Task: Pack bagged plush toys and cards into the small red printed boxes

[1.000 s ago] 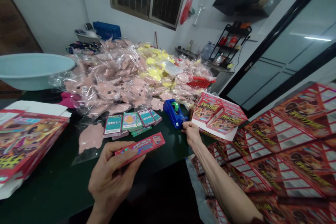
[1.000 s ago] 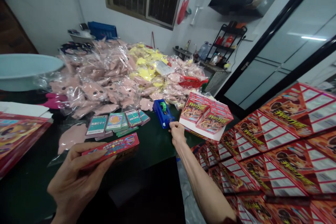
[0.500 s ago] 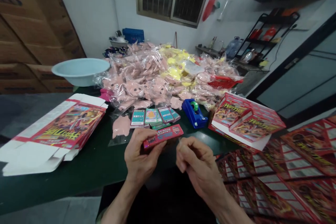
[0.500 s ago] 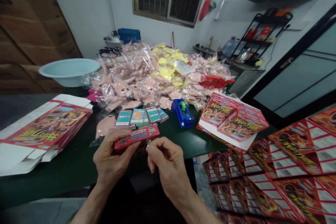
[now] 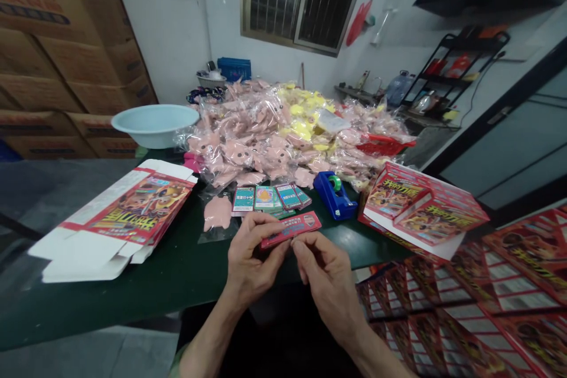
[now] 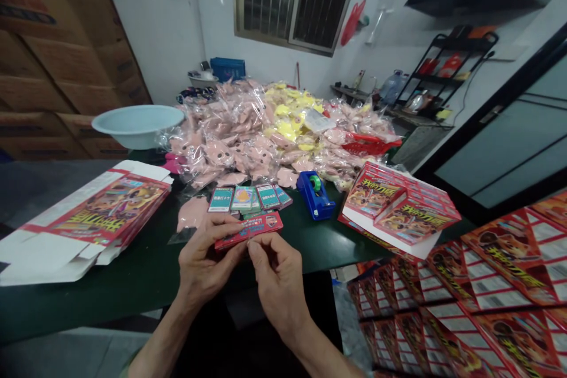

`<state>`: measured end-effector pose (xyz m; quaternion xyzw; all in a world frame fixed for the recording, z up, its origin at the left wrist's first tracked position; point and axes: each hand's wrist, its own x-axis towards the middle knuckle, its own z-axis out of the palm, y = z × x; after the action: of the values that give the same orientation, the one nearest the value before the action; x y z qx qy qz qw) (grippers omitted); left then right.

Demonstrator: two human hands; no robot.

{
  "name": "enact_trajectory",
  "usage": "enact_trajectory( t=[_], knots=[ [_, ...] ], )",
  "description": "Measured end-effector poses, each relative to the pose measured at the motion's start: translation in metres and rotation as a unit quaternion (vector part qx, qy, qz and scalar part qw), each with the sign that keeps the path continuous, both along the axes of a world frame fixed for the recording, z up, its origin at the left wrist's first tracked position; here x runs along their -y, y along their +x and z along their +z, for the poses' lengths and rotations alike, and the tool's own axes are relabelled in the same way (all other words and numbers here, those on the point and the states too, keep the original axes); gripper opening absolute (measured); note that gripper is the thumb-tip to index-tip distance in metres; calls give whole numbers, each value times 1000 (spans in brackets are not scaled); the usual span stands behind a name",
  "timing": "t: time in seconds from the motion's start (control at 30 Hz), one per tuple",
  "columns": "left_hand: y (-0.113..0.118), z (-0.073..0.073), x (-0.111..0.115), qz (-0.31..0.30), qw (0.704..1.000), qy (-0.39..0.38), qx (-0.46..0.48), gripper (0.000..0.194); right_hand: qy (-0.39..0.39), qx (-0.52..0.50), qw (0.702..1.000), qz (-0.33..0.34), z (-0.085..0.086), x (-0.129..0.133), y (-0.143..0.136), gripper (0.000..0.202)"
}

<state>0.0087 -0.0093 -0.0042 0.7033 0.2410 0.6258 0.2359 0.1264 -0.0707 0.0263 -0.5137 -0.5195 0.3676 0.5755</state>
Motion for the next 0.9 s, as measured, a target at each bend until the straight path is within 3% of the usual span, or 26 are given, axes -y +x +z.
enact_trajectory(
  t=[0.2, 0.37, 0.5, 0.63, 0.77, 0.9],
  knots=[
    [-5, 7, 2, -16, 1000, -3, -9, 22, 20, 87, 996, -32, 7, 4, 0, 19],
    [-5, 12, 0, 24, 997, 19, -69, 22, 18, 91, 995, -42, 9, 6, 3, 20],
    [-8, 25, 2, 21, 979, 79, -189, 34, 1, -41, 997, 60, 6, 1, 10, 23],
    [-10, 47, 5, 2, 950, 95, -297, 42, -26, -185, 967, 174, -1, -8, 20, 23],
    [-13, 60, 2, -82, 952, 9, -294, 32, -41, -209, 952, 218, -3, -11, 26, 23],
    [-16, 63, -4, -121, 956, -43, -263, 16, -36, -194, 950, 242, -6, -12, 27, 24]
  ],
)
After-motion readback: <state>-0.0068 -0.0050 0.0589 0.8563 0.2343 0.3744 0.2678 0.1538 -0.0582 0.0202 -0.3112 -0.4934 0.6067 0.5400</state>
